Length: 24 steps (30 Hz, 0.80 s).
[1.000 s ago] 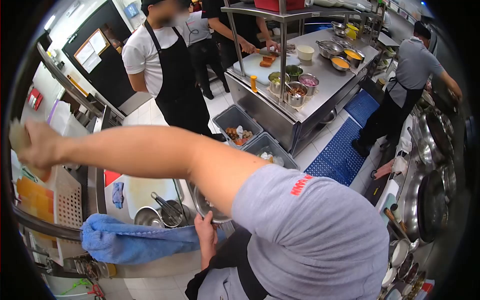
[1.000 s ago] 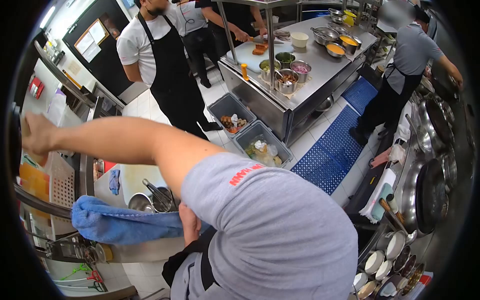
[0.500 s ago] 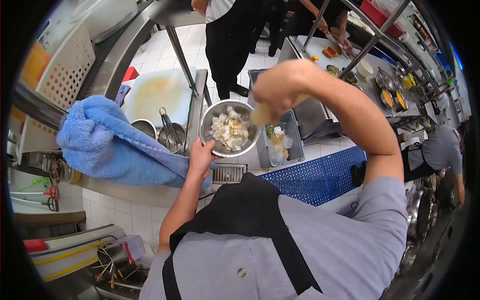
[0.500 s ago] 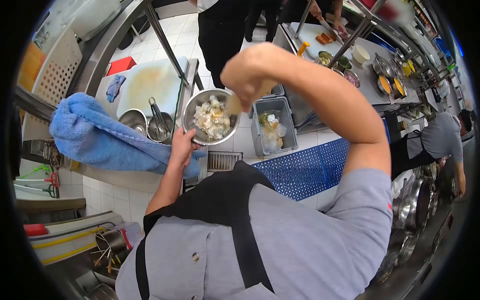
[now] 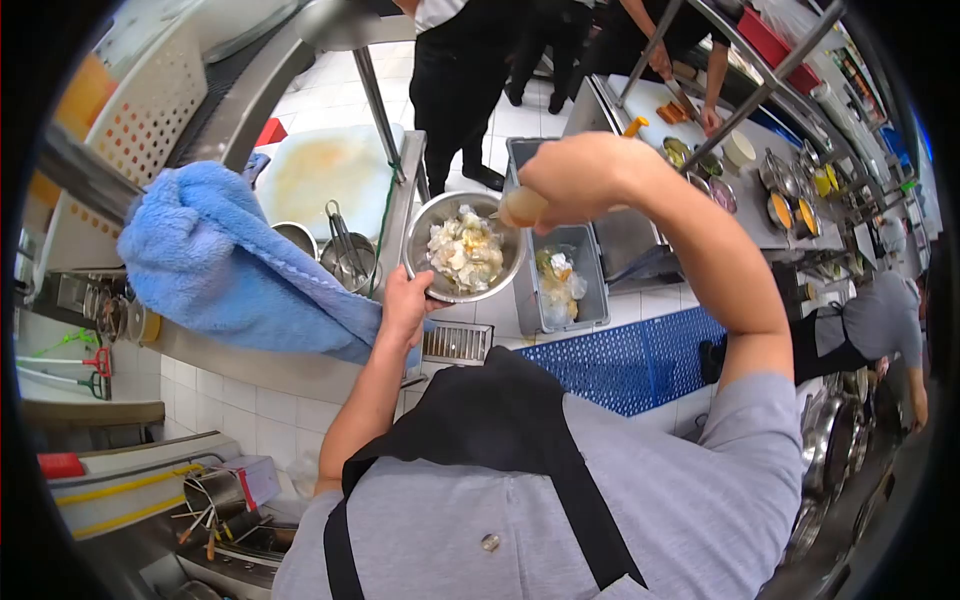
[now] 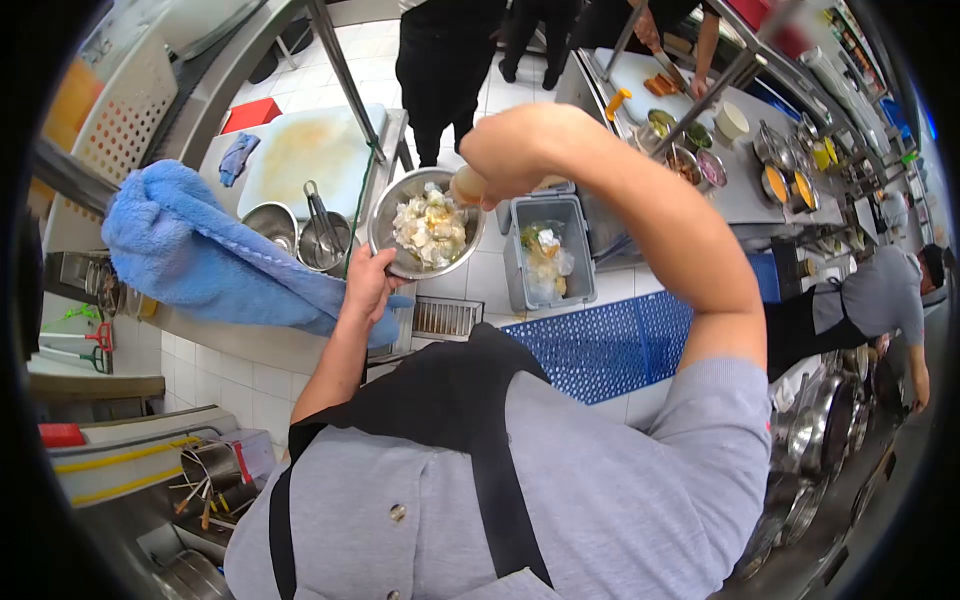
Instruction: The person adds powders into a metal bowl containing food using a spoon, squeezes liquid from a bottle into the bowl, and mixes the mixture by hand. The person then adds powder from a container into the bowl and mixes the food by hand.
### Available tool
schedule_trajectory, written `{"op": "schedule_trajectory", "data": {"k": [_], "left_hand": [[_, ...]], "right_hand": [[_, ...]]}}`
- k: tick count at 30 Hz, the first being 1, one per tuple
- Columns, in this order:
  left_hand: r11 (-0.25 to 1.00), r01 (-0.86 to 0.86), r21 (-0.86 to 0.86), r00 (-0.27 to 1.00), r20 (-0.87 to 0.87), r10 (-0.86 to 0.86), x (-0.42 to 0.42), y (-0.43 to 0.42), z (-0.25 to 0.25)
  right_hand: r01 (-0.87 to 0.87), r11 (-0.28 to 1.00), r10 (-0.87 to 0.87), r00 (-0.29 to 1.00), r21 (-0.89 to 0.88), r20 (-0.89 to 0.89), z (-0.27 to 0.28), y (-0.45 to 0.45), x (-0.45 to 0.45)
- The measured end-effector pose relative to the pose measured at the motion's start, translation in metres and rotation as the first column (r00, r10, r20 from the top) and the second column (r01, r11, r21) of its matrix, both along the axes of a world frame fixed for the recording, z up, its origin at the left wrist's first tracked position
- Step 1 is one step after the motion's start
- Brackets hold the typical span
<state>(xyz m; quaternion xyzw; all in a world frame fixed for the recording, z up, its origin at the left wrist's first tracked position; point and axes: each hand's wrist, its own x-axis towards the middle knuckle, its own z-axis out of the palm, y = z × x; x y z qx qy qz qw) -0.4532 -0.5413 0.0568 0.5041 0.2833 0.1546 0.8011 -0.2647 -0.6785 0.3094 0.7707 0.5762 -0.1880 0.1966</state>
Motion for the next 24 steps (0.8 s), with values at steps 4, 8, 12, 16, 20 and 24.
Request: {"op": "schedule_trajectory", "data": {"k": [4,8,12,16,20,24], "left_hand": [[0.999,-0.038,-0.026,0.999,-0.024,0.037,-0.006,-0.002,-0.002],[0.999,0.017,-0.050,0.994,-0.109,-0.022,-0.012,-0.005,-0.017],[0.998,0.014,-0.066,0.991,-0.131,-0.022,-0.015,-0.016,-0.015],[0.996,0.026,-0.083,0.991,-0.126,-0.037,-0.015,-0.020,-0.012],[0.996,0.046,-0.073,0.989,-0.136,-0.055,-0.010,-0.019,-0.015],[0.995,0.038,-0.087,0.993,-0.111,-0.048,-0.006,-0.020,-0.004]], "right_hand": [[-0.080,0.984,0.074,0.996,-0.160,-0.041,-0.010,-0.006,0.001],[0.057,0.996,-0.050,0.993,-0.071,0.105,0.006,0.003,0.013],[0.067,0.990,-0.094,0.970,0.126,0.226,0.006,0.007,0.038],[-0.029,0.999,0.034,0.992,-0.045,0.121,0.006,0.004,0.018],[0.064,0.991,-0.088,0.973,0.115,0.214,0.004,0.012,0.028],[0.000,0.999,-0.005,0.995,0.052,0.098,0.012,0.009,0.014]]}}
